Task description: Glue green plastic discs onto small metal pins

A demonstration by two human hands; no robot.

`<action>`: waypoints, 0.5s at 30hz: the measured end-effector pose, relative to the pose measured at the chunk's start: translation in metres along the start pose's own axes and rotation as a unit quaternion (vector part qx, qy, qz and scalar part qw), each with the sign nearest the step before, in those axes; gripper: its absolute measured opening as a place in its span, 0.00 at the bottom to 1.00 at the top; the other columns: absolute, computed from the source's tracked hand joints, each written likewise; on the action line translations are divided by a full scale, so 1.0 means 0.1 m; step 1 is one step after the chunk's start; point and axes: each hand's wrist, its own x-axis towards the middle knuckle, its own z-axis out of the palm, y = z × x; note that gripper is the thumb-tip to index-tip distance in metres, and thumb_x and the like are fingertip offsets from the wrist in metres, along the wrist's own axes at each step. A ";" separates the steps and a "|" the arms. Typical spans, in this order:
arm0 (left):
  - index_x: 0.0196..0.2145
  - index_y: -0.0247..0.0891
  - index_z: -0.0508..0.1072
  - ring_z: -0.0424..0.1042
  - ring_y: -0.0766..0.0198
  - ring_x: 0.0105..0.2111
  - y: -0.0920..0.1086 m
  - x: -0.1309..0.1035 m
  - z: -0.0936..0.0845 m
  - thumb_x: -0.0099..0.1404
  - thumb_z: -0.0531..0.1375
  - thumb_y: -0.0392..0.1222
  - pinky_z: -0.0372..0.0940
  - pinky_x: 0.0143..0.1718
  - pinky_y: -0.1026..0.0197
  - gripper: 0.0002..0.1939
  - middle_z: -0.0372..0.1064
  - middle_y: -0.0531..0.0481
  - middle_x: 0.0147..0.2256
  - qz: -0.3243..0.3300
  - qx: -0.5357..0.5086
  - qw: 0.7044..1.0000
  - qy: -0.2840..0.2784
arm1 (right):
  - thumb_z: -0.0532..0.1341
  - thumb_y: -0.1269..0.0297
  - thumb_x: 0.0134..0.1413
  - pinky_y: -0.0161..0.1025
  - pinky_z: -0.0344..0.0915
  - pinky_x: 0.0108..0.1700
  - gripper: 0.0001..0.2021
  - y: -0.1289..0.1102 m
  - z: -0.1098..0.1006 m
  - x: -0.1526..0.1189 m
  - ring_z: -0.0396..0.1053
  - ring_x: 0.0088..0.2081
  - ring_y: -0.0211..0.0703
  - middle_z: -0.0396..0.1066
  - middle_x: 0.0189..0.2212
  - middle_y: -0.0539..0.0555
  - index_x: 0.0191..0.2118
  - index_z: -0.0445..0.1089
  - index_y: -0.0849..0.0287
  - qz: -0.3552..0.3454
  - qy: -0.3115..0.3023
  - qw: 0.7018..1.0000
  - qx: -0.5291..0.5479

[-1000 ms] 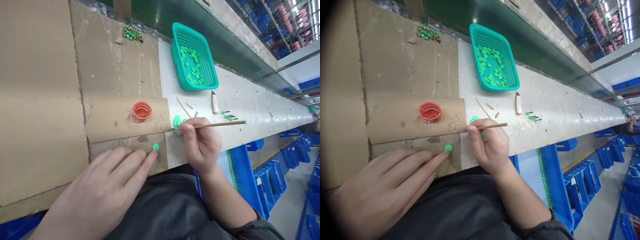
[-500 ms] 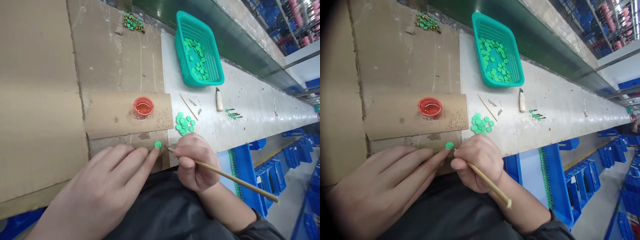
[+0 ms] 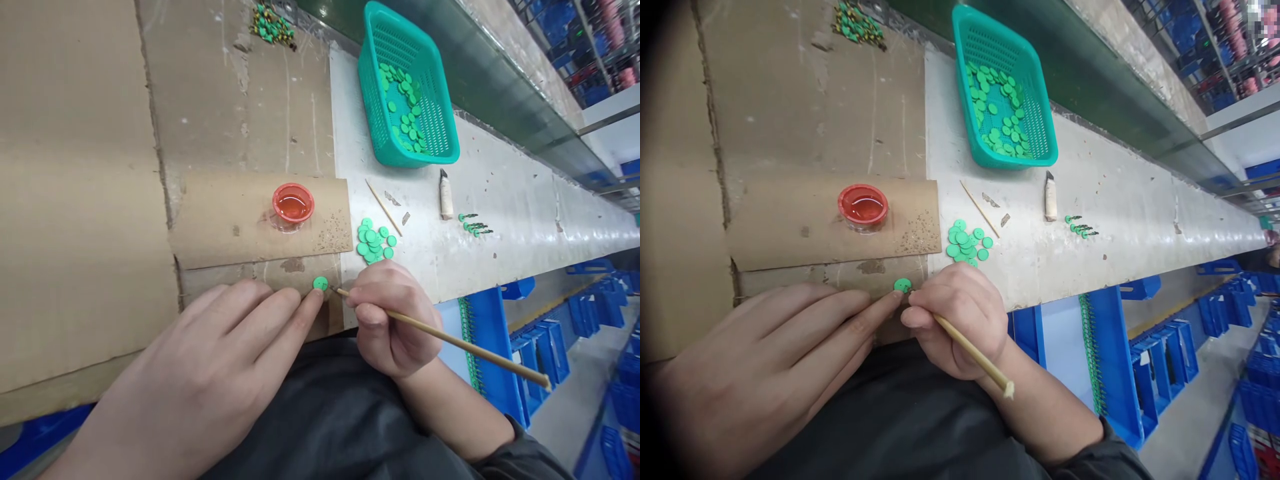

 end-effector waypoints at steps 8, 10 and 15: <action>0.70 0.26 0.77 0.79 0.43 0.47 0.01 0.01 0.01 0.84 0.56 0.32 0.73 0.51 0.40 0.22 0.84 0.38 0.53 -0.011 -0.005 1.000 -0.011 | 0.63 0.65 0.87 0.43 0.79 0.35 0.08 -0.01 0.00 0.00 0.78 0.31 0.43 0.80 0.32 0.52 0.50 0.79 0.59 0.009 -0.007 1.000 0.001; 0.70 0.27 0.77 0.79 0.43 0.46 0.01 0.01 0.01 0.84 0.56 0.32 0.73 0.51 0.39 0.22 0.84 0.38 0.54 -0.014 -0.011 1.000 -0.012 | 0.63 0.66 0.87 0.43 0.79 0.35 0.08 -0.01 -0.01 0.00 0.78 0.31 0.43 0.80 0.32 0.52 0.50 0.79 0.59 0.010 -0.008 1.000 0.002; 0.71 0.30 0.77 0.80 0.43 0.47 0.01 -0.02 0.00 0.85 0.56 0.33 0.73 0.52 0.40 0.22 0.84 0.39 0.53 -0.021 -0.012 1.000 -0.017 | 0.62 0.67 0.87 0.42 0.79 0.37 0.09 -0.01 0.00 0.01 0.78 0.32 0.42 0.80 0.32 0.53 0.49 0.78 0.61 0.005 -0.006 1.000 0.006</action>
